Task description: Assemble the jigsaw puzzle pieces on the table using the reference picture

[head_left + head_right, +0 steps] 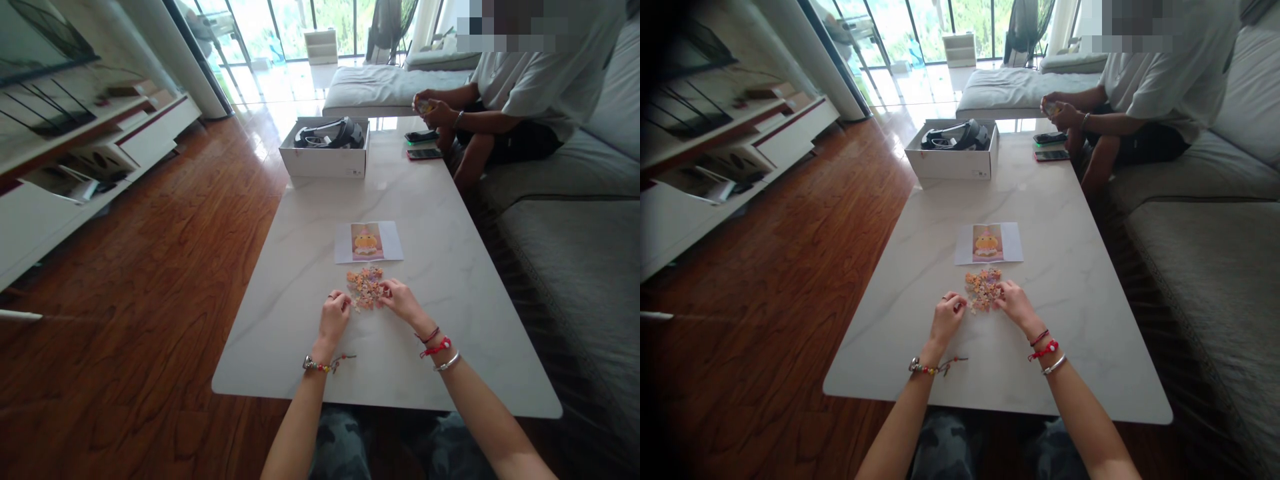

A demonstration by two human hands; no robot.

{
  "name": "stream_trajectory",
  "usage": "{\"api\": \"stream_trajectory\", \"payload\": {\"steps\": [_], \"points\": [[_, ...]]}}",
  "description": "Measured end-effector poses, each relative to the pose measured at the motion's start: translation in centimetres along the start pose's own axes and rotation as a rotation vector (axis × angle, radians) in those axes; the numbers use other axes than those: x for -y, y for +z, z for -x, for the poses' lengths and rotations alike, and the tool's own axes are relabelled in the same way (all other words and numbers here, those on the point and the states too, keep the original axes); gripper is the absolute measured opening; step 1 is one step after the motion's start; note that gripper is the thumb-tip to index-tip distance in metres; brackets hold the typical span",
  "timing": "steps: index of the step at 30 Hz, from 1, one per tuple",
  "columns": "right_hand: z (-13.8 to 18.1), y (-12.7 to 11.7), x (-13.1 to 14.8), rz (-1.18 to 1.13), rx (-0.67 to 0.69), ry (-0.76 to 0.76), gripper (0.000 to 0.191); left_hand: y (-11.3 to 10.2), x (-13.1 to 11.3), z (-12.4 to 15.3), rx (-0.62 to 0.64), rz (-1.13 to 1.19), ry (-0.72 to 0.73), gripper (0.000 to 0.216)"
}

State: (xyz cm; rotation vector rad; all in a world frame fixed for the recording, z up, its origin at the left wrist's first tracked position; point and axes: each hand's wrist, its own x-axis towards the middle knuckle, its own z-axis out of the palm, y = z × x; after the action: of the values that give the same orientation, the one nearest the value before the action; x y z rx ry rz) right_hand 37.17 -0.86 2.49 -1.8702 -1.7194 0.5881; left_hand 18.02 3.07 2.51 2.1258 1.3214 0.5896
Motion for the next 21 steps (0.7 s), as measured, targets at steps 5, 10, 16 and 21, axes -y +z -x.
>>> {"api": "stream_trajectory", "payload": {"steps": [5,10,16,21], "points": [[0.0,-0.1,0.0,0.08,0.047,0.017,0.018,0.2,0.0,-0.1,-0.017,0.052,-0.002,0.014],[0.8,0.3,2.9,0.152,0.018,-0.099,0.014,-0.1,0.4,-0.4,-0.037,0.032,-0.063,0.014],[1.1,3.8,6.2,0.443,0.086,-0.201,0.005,-0.7,0.4,-1.5,0.0,-0.063,-0.076,0.012],[1.2,4.9,6.3,0.577,0.06,-0.268,0.013,-0.7,0.2,-2.4,0.051,-0.172,-0.059,0.016]]}}
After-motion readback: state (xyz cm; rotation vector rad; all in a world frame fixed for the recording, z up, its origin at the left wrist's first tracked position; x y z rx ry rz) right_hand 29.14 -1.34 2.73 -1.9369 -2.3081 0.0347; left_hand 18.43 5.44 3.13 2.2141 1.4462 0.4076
